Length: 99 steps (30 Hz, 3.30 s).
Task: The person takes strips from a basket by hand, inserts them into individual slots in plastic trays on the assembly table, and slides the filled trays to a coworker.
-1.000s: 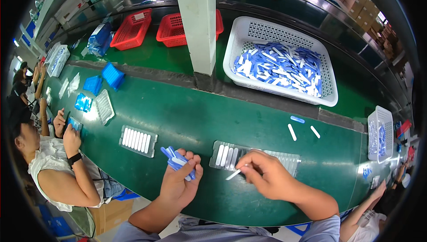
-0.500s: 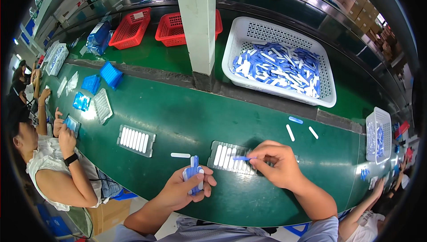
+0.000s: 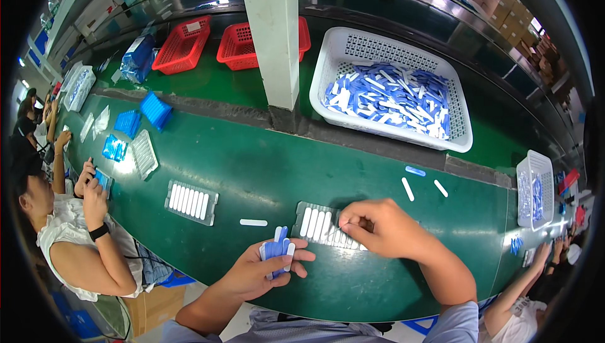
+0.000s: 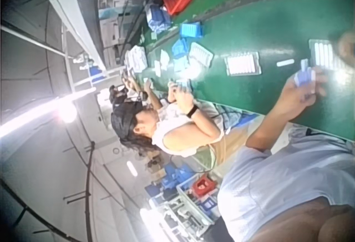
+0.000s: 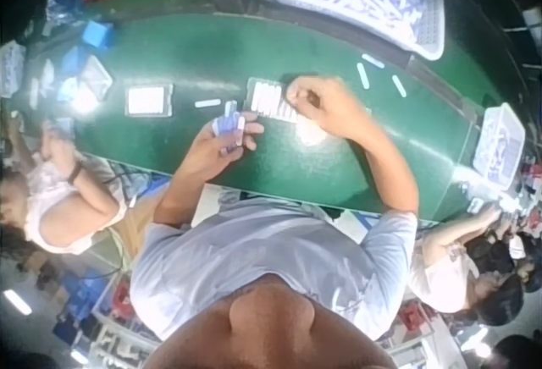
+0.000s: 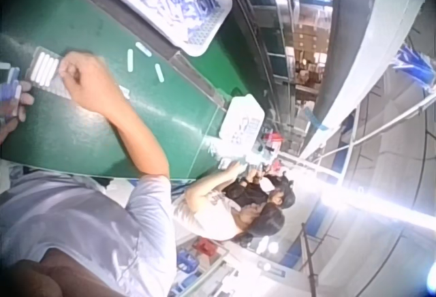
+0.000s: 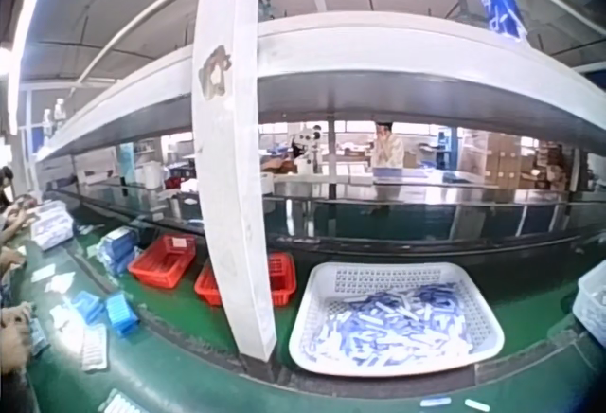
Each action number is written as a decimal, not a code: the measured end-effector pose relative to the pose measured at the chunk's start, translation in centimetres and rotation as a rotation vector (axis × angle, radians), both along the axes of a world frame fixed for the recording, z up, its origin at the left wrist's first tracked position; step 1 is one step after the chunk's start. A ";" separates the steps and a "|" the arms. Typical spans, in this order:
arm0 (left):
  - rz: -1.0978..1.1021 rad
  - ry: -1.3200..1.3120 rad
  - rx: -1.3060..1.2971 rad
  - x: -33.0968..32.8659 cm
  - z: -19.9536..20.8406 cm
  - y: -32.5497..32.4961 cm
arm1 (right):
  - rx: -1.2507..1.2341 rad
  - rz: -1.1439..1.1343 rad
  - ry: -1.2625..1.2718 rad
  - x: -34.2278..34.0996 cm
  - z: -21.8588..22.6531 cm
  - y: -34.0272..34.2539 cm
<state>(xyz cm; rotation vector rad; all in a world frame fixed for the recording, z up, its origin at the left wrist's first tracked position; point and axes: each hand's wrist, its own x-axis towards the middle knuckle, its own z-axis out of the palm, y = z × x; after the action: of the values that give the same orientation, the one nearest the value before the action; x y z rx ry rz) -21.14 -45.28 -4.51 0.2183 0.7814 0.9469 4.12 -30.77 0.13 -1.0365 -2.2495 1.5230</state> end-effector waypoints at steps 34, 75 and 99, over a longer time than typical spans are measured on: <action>-0.327 0.140 0.070 1.1 1.9 1.0 | 0.313 -0.104 0.188 0.2 0.2 -3.9; -0.086 0.101 0.219 -1.3 1.4 3.0 | 1.085 0.140 -0.139 1.3 -3.0 -3.8; -0.317 0.271 0.280 3.0 1.9 2.8 | -0.359 -0.440 0.537 1.7 -1.4 -2.7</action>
<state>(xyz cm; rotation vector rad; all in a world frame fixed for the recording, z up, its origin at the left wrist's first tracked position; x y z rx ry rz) -18.13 -42.48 -2.64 0.7063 0.8297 0.7292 5.79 -33.49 -1.28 -0.9717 -1.3232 1.7620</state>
